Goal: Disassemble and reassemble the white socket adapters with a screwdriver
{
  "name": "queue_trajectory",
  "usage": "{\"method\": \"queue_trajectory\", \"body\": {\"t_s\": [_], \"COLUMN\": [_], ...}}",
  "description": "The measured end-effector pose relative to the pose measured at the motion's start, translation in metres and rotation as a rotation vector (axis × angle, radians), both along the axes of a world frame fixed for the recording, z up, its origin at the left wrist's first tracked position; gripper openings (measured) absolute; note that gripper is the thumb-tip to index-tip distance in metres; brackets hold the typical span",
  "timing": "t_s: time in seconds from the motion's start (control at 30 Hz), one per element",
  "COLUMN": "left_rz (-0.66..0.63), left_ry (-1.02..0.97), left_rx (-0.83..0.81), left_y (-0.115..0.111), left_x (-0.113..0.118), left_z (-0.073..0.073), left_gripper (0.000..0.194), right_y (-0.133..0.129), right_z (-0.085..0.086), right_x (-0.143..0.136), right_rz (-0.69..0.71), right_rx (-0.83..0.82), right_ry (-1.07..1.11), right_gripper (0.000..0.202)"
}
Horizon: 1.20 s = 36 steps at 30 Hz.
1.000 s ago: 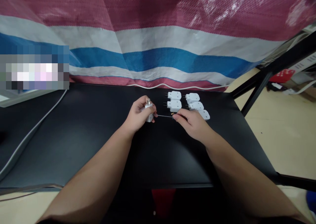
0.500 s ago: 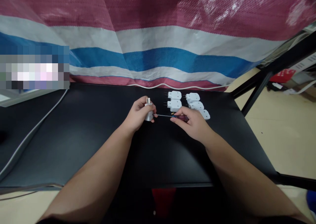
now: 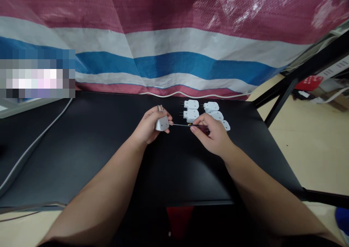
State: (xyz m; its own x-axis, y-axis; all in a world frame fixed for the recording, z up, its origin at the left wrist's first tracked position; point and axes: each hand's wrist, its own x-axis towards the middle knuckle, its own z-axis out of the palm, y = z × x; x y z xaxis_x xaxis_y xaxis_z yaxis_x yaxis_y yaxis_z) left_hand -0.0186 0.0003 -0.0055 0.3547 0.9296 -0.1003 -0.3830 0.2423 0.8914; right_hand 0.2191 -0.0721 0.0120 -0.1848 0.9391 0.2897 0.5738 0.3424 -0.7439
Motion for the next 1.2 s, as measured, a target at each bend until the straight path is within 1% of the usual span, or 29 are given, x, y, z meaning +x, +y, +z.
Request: {"method": "queue_trajectory", "body": {"t_s": [0.1,0.23,0.37,0.53,0.7,0.87,1.07,1.13,1.2], "left_rz": [-0.016,-0.064,-0.082,-0.095,-0.124,-0.131,-0.099,-0.069,-0.02], "left_ry": [-0.06,-0.12,-0.141,-0.18,-0.198,-0.175,-0.106,-0.069,-0.03], "left_rx": [-0.087,-0.154,-0.191,-0.248,-0.214,-0.18,-0.161,-0.126,-0.051], "left_y": [0.001,0.001,0.0,-0.001,0.0,-0.001,-0.003,-0.003,-0.003], "left_x": [-0.002,-0.003,-0.002,-0.002,-0.003,-0.003,-0.002,-0.001,0.001], "left_z": [0.0,0.002,0.007,0.011,0.008,0.007,0.008,0.006,0.003], "left_gripper": [0.032,0.041,0.04,0.038,0.044,0.048,0.046,0.043,0.038], "right_y": [-0.004,-0.005,-0.003,-0.002,-0.003,-0.004,-0.003,-0.003,-0.002], "right_z": [0.003,-0.001,-0.007,-0.009,-0.009,-0.009,-0.007,-0.006,-0.004], "right_x": [-0.001,-0.003,-0.004,-0.003,-0.004,-0.004,-0.004,-0.003,-0.003], "right_rz": [-0.005,0.034,0.075,0.057,0.072,0.074,0.06,0.061,0.049], "right_rx": [0.066,0.085,0.145,0.198,0.199,0.191,0.201,0.208,0.206], "right_ry": [0.013,0.019,0.033,0.041,0.042,0.043,0.034,0.028,0.025], "right_gripper": [0.009,0.011,0.012,0.012,0.013,0.013,0.01,0.009,0.008]}}
